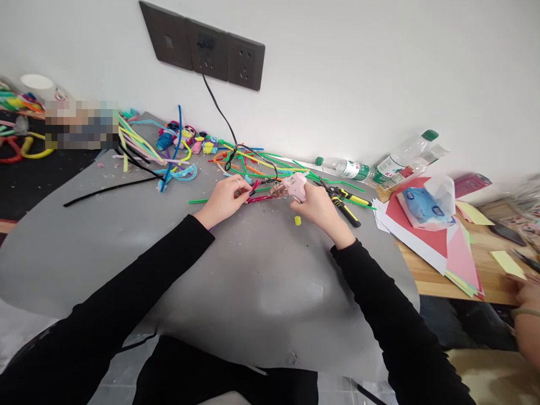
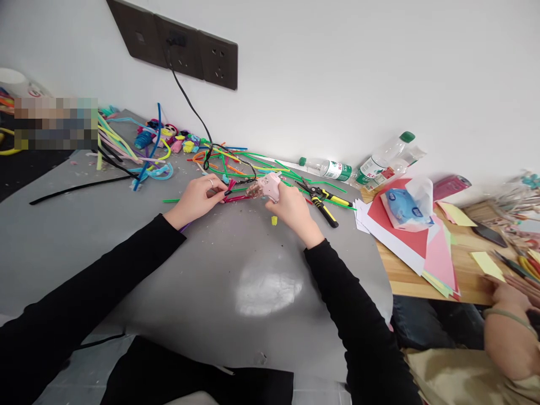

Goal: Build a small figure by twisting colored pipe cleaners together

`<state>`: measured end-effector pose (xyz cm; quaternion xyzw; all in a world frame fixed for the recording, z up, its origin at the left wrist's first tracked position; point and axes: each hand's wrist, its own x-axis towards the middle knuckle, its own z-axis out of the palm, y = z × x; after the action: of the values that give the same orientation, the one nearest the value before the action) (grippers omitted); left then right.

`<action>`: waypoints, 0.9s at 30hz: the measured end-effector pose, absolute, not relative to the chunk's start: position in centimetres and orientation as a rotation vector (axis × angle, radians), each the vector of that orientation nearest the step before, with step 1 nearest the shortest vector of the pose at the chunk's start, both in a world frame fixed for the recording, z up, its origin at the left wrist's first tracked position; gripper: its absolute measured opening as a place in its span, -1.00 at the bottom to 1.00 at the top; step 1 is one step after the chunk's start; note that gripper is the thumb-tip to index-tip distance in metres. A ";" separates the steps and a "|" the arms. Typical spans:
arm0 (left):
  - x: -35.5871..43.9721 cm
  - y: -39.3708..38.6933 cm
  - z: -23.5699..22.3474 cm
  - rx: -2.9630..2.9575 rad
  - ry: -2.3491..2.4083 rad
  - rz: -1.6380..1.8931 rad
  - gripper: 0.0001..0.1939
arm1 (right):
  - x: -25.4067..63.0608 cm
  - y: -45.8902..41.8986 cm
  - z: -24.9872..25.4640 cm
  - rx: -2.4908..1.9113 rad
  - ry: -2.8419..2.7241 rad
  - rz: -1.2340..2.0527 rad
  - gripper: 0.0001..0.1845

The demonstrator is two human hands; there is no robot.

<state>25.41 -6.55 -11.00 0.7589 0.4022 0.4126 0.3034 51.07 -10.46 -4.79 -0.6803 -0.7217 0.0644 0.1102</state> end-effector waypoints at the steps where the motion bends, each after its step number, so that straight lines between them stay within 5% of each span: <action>1: 25.4 -6.6 -11.0 2.012 1.066 1.097 -0.85 | 51.1 -10.5 -4.8 -1.995 -2.122 0.185 -0.87; 27: 25.4 -6.5 -11.2 1.997 1.069 1.090 -0.81 | 52.1 -10.6 -4.8 -2.008 -2.137 0.105 -0.85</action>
<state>25.44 -6.47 -11.18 0.7555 0.4046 0.4126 0.3088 52.13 -10.58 -4.80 -0.6807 -0.7243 0.0355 0.1036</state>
